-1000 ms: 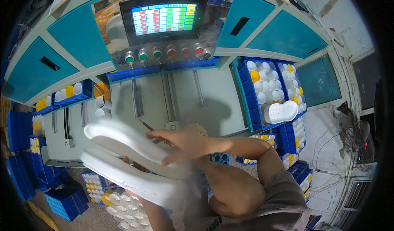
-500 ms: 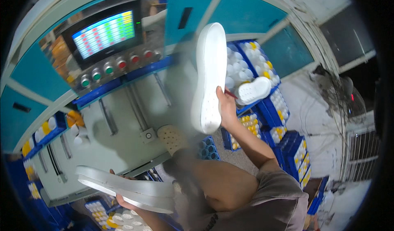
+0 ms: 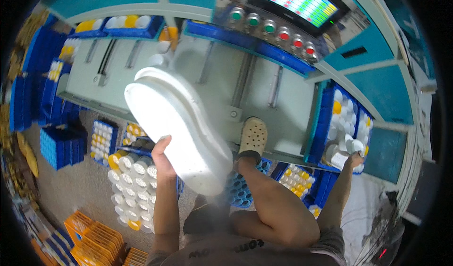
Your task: The person repeatedly picks up white slipper-like footwear, uses a red pen to mark or point at features on the soles, and interacts with a touchscreen control panel. They stack inspected items and place them into blue and yellow crates. The person also walks through the warehouse area carrying stacks of the footwear.
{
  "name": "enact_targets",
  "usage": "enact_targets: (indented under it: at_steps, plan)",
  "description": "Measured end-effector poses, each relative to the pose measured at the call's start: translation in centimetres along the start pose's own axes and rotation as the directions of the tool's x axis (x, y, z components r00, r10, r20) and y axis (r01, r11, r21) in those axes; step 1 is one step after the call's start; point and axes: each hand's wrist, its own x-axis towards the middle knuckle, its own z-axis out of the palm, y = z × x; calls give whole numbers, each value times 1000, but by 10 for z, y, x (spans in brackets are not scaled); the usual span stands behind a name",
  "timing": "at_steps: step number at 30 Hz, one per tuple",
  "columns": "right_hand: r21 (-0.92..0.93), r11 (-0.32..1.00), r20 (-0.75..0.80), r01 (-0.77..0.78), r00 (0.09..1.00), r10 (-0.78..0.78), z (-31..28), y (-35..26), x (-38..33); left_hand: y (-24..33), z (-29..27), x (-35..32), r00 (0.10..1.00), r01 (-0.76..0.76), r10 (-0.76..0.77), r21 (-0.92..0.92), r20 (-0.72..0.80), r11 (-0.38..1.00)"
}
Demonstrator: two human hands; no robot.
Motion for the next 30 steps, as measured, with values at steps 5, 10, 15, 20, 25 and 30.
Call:
enact_targets:
  at_steps: [5, 10, 15, 20, 25, 30]
  plan:
    - [683, 565, 62, 463, 734, -676, -81, -195, -178, 7, 12, -12, 986, 3, 13, -97, 164, 995]
    - [842, 400, 331, -362, -240, -913, -185, -298, -402, 5, 14, -23, 979, -34, 79, -231, 187, 972]
    - [696, 599, 396, -395, -485, -780, -236, -328, -484, 12, 14, -35, 930, -65, 195, -380, 313, 923]
    - [789, 504, 331, -351, -448, -830, -238, -339, -493, 4, -29, -35, 880, -161, 319, -411, 352, 898]
    - [778, 526, 347, -344, -462, -816, -247, -343, -503, -8, -92, -25, 914, -180, 291, -362, 282, 915]
    - [820, 439, 294, -368, -387, -874, -266, -348, -505, 6, -92, -40, 921, -55, 228, -475, 316, 878]
